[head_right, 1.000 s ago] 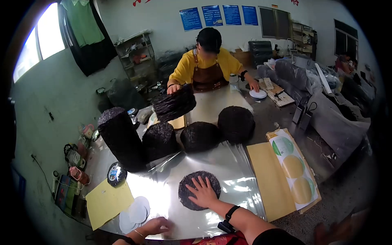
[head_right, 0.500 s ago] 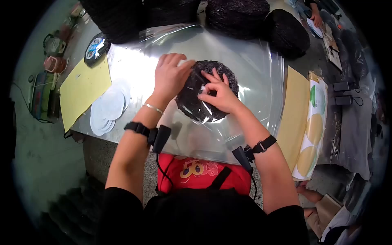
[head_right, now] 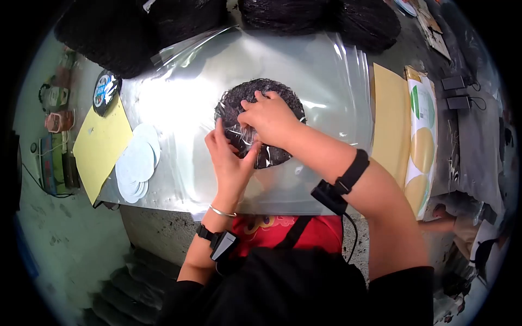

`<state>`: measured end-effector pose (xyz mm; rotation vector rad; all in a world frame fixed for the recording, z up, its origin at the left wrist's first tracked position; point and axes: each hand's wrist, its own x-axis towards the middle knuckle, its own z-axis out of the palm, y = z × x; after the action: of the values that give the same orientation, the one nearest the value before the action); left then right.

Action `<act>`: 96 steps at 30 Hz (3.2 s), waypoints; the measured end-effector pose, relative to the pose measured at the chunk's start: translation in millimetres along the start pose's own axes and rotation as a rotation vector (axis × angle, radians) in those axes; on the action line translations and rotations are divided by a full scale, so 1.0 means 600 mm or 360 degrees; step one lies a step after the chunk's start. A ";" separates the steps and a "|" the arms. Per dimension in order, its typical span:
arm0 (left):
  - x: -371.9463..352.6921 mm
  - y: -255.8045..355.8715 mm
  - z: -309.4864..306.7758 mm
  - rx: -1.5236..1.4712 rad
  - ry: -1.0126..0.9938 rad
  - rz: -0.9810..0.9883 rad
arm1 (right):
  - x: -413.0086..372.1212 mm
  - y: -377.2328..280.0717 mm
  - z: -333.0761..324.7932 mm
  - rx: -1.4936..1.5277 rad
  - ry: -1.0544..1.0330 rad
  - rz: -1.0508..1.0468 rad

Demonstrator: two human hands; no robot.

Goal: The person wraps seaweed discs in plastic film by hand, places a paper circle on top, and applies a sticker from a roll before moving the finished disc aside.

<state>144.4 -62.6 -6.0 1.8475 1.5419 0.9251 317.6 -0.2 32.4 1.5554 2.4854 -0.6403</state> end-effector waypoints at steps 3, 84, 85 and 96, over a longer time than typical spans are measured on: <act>-0.002 -0.002 0.018 0.0307 -0.0064 0.0185 | -0.032 0.012 0.034 0.0024 0.0756 -0.0109; 0.093 -0.034 0.004 0.0197 -0.0730 0.0842 | -0.029 -0.004 0.104 0.0799 0.1193 0.0224; 0.089 -0.028 0.005 0.0249 -0.0700 0.0825 | -0.042 0.008 0.100 0.1092 0.1191 0.0083; 0.080 -0.022 0.008 0.0554 -0.0680 0.0949 | -0.085 -0.076 0.163 0.0048 0.1370 0.0542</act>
<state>145.4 -13.1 -11.9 2.6242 0.9401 0.4490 290.1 -100.7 -25.6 2.5962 2.5678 0.0902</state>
